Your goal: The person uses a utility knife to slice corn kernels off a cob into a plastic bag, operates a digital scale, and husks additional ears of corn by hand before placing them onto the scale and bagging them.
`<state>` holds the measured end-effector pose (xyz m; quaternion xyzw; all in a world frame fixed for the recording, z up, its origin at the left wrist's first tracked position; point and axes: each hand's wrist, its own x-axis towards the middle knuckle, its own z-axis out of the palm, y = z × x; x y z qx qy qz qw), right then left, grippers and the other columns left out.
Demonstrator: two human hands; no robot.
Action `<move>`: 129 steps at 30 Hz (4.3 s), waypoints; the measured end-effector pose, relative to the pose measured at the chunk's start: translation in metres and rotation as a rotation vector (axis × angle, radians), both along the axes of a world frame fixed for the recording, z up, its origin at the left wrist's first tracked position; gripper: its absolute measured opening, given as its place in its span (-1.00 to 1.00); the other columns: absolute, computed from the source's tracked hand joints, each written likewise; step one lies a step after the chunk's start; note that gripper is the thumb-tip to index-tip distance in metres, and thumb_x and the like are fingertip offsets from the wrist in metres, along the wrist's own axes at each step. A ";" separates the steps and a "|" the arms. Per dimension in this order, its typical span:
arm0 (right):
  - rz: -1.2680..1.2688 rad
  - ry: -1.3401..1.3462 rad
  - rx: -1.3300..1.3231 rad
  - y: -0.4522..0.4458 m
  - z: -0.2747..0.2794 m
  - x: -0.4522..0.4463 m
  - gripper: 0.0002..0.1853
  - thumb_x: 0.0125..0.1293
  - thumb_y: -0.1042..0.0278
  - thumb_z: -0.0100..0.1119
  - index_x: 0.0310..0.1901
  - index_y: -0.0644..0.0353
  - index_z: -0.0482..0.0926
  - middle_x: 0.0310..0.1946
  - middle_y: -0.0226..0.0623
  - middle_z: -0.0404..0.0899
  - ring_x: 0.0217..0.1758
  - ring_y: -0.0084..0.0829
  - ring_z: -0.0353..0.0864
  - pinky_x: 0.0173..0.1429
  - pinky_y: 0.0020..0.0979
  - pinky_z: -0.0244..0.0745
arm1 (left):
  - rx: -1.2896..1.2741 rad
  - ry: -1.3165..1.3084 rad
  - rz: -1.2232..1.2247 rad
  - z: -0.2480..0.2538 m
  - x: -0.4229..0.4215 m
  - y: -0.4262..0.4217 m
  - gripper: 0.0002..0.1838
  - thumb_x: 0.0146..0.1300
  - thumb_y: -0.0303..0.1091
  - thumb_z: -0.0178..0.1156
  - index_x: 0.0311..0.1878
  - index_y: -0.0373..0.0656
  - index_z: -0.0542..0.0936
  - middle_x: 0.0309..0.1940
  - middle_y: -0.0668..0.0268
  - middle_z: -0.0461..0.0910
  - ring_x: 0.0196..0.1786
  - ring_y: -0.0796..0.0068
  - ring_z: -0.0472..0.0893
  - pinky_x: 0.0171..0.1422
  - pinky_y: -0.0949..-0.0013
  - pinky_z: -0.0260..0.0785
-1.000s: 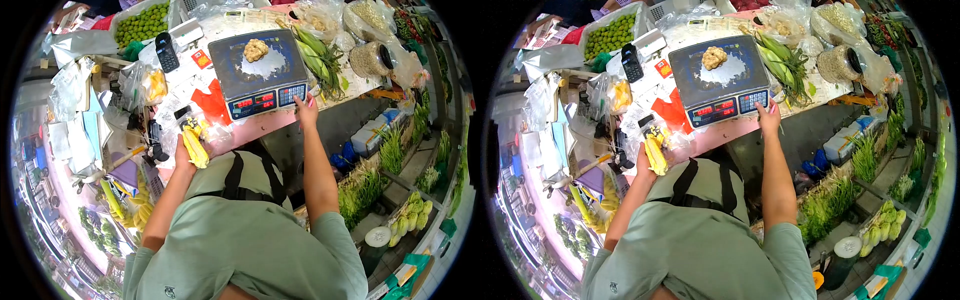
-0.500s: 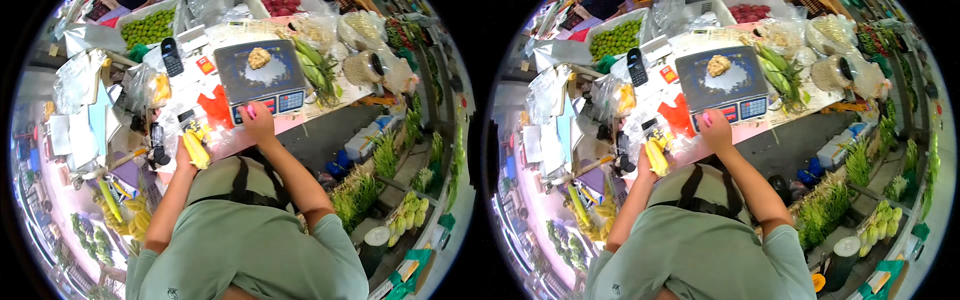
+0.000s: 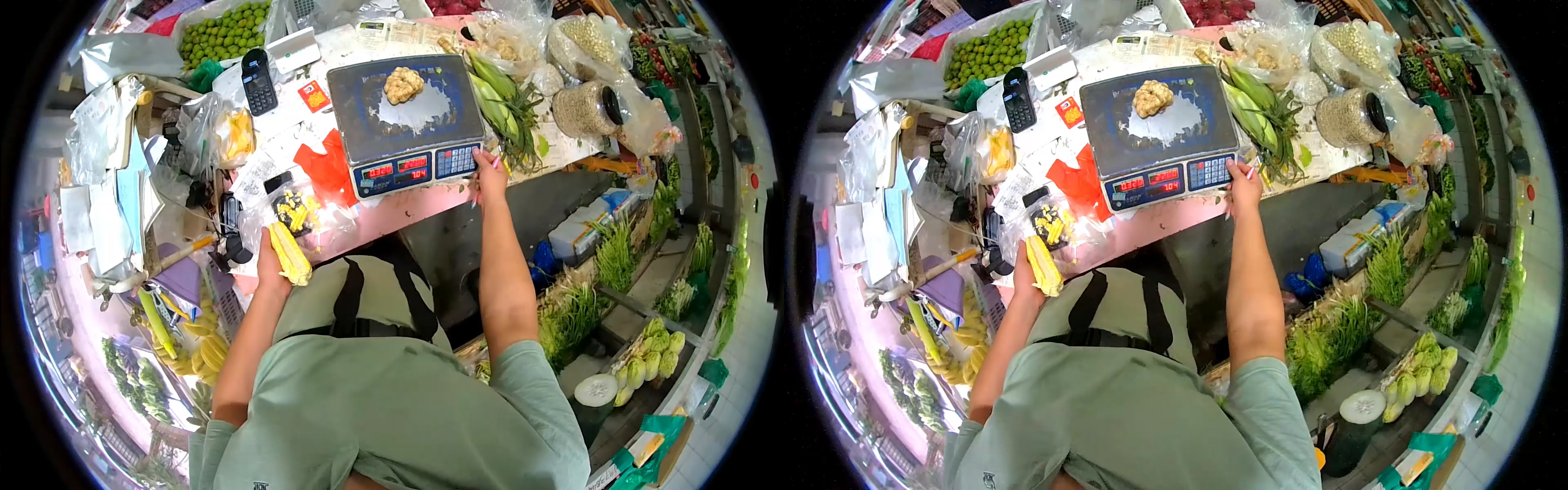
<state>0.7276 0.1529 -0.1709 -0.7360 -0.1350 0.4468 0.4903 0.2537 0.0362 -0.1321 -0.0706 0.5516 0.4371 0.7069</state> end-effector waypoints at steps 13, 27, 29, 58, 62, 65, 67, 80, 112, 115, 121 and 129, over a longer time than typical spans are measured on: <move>0.281 -0.370 0.230 -0.028 -0.008 -0.018 -0.23 0.24 0.51 0.47 0.42 0.41 0.28 0.16 -0.13 0.60 0.24 -0.38 0.57 0.35 -0.37 0.44 | -0.013 -0.063 -0.040 0.008 0.018 0.021 -0.40 0.56 0.29 -0.17 0.24 -0.01 0.51 -0.14 0.25 0.59 -0.20 0.23 0.61 -0.08 0.02 0.57; 0.248 -0.179 0.243 -0.033 -0.013 -0.024 -0.13 0.11 0.59 0.54 0.44 0.39 0.27 0.17 -0.23 0.60 0.11 -0.49 0.63 0.23 -0.43 0.52 | -0.040 -0.126 0.053 -0.008 0.017 0.024 -0.40 0.52 0.34 -0.15 0.17 0.04 0.54 -0.25 0.21 0.59 -0.30 0.18 0.60 -0.27 -0.03 0.55; 0.278 -0.179 0.162 -0.034 -0.009 -0.023 -0.08 0.12 0.49 0.58 0.46 0.42 0.23 0.25 -0.12 0.54 0.24 -0.40 0.57 0.32 -0.40 0.45 | 0.005 -0.154 -0.006 -0.020 0.012 0.020 -0.41 0.51 0.33 -0.13 0.16 0.04 0.55 -0.23 0.23 0.60 -0.31 0.17 0.60 -0.28 -0.03 0.55; 1.076 -1.079 0.230 -0.018 0.074 -0.258 -0.78 0.29 0.23 0.25 -0.19 0.20 0.56 -0.26 0.03 0.68 -0.24 0.07 0.72 -0.15 0.00 0.62 | 0.093 0.000 -0.037 -0.033 0.004 0.026 -0.39 0.52 0.29 -0.04 0.15 -0.09 0.61 -0.17 0.26 0.67 -0.18 0.32 0.65 -0.04 0.22 0.55; 1.082 -1.079 0.158 -0.023 0.078 -0.247 -0.72 0.28 0.22 0.29 -0.10 0.21 0.58 -0.26 -0.04 0.64 -0.24 0.05 0.69 -0.15 -0.02 0.60 | 0.047 -0.029 -0.063 -0.018 0.005 0.027 -0.35 0.51 0.34 -0.11 0.11 -0.06 0.63 -0.25 0.27 0.67 -0.25 0.31 0.65 -0.08 0.20 0.55; 0.890 -1.019 0.318 -0.036 0.110 -0.256 -0.60 0.27 0.10 0.41 0.02 0.16 0.64 -0.29 -0.19 0.58 -0.21 -0.08 0.68 -0.18 -0.12 0.60 | 0.116 -0.098 -0.049 -0.016 0.009 0.026 -0.31 0.52 0.36 -0.16 0.20 -0.10 0.56 -0.09 0.23 0.66 -0.16 0.29 0.66 -0.03 0.19 0.57; 0.973 -0.916 0.420 -0.045 0.133 -0.261 -0.61 0.25 0.13 0.43 0.02 0.15 0.65 -0.30 -0.20 0.57 -0.24 -0.13 0.66 -0.19 -0.14 0.60 | 0.113 -0.103 -0.036 -0.010 0.013 0.025 -0.30 0.55 0.33 -0.22 0.22 -0.12 0.54 -0.04 0.21 0.66 -0.10 0.29 0.67 0.00 0.17 0.58; 1.428 -0.572 0.385 -0.070 0.119 -0.267 -0.71 0.22 0.14 0.45 -0.13 0.12 0.70 -0.18 -0.26 0.63 -0.16 -0.14 0.68 -0.12 -0.20 0.60 | 0.192 0.267 -0.069 -0.005 0.033 0.036 -0.37 0.58 0.21 -0.12 -0.07 -0.26 0.58 -0.32 0.24 0.67 -0.36 0.41 0.70 -0.35 0.35 0.56; 1.114 0.089 -0.077 -0.058 0.088 -0.270 -0.61 0.62 0.01 -0.03 -0.09 0.18 0.62 -0.55 -0.48 0.53 -0.60 -0.64 0.47 -0.52 -0.52 0.37 | 0.323 -0.302 0.095 0.000 0.015 0.010 -0.43 0.59 0.22 -0.18 0.14 -0.06 0.58 -0.32 0.33 0.66 -0.41 0.51 0.62 -0.35 0.39 0.51; 1.072 0.061 -0.036 -0.056 0.088 -0.277 -0.65 0.62 0.10 -0.03 -0.21 0.18 0.58 -0.62 -0.47 0.46 -0.65 -0.61 0.43 -0.56 -0.48 0.33 | 0.250 -0.276 -0.001 0.012 0.007 0.004 -0.38 0.57 0.29 -0.18 0.11 -0.07 0.59 -0.33 0.30 0.66 -0.42 0.47 0.62 -0.36 0.37 0.52; 1.093 -0.044 -0.071 -0.056 0.088 -0.280 -0.68 0.61 0.14 0.00 -0.24 0.19 0.57 -0.65 -0.44 0.44 -0.68 -0.55 0.43 -0.62 -0.42 0.30 | 0.218 -0.279 0.070 0.008 0.008 0.002 -0.33 0.53 0.36 -0.17 0.08 -0.09 0.58 -0.35 0.27 0.64 -0.43 0.43 0.63 -0.36 0.31 0.53; 1.127 -0.346 0.137 -0.057 0.058 -0.285 -0.70 0.52 0.17 0.10 -0.21 0.25 0.64 -0.50 -0.25 0.58 -0.45 -0.41 0.58 -0.30 -0.33 0.47 | 0.231 -0.170 -0.067 0.003 0.000 0.004 -0.35 0.50 0.38 -0.11 0.07 -0.06 0.57 -0.36 0.29 0.60 -0.42 0.40 0.62 -0.36 0.29 0.55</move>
